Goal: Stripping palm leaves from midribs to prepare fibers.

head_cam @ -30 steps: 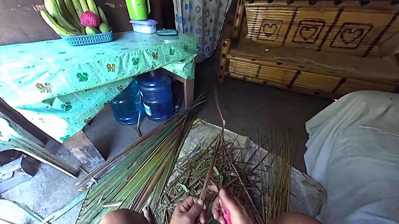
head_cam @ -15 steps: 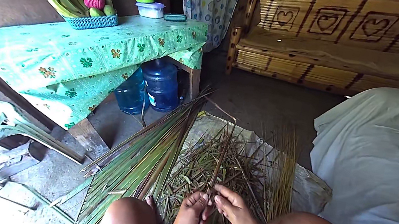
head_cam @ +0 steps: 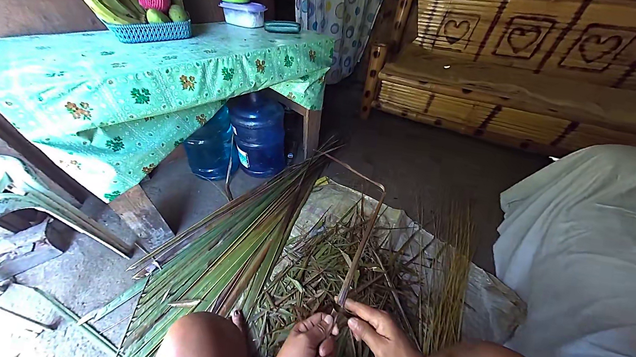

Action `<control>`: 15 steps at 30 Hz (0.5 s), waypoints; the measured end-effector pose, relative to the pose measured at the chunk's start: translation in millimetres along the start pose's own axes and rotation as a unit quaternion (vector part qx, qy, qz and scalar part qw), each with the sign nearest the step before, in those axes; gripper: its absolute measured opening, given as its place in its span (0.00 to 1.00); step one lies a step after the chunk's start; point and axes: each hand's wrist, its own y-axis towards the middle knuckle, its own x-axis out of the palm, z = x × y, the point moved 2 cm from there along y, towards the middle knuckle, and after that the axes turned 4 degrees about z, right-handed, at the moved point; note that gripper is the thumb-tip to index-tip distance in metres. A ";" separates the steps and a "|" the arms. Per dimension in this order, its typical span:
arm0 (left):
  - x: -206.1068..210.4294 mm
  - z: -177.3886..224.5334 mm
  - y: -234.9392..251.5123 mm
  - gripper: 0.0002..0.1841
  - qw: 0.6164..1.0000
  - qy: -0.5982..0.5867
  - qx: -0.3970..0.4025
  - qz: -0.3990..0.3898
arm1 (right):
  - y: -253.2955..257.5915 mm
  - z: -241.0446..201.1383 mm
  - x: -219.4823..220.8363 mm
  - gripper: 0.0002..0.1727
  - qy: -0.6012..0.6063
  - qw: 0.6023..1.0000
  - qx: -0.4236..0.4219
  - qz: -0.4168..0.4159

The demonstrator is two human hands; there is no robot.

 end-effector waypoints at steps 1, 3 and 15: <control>0.1 0.0 0.0 0.16 1.000 -0.002 0.000 0.000 | -0.7 -0.7 0.8 0.24 -0.023 1.000 -0.007 0.008; 0.5 0.5 0.5 0.17 1.000 -0.004 -0.002 0.001 | -1.5 -1.0 4.0 0.24 -0.061 0.997 -0.020 0.032; 5.9 -5.4 -1.8 0.16 0.997 0.066 0.028 -0.003 | 15.3 12.1 13.1 0.22 0.137 0.971 0.031 0.192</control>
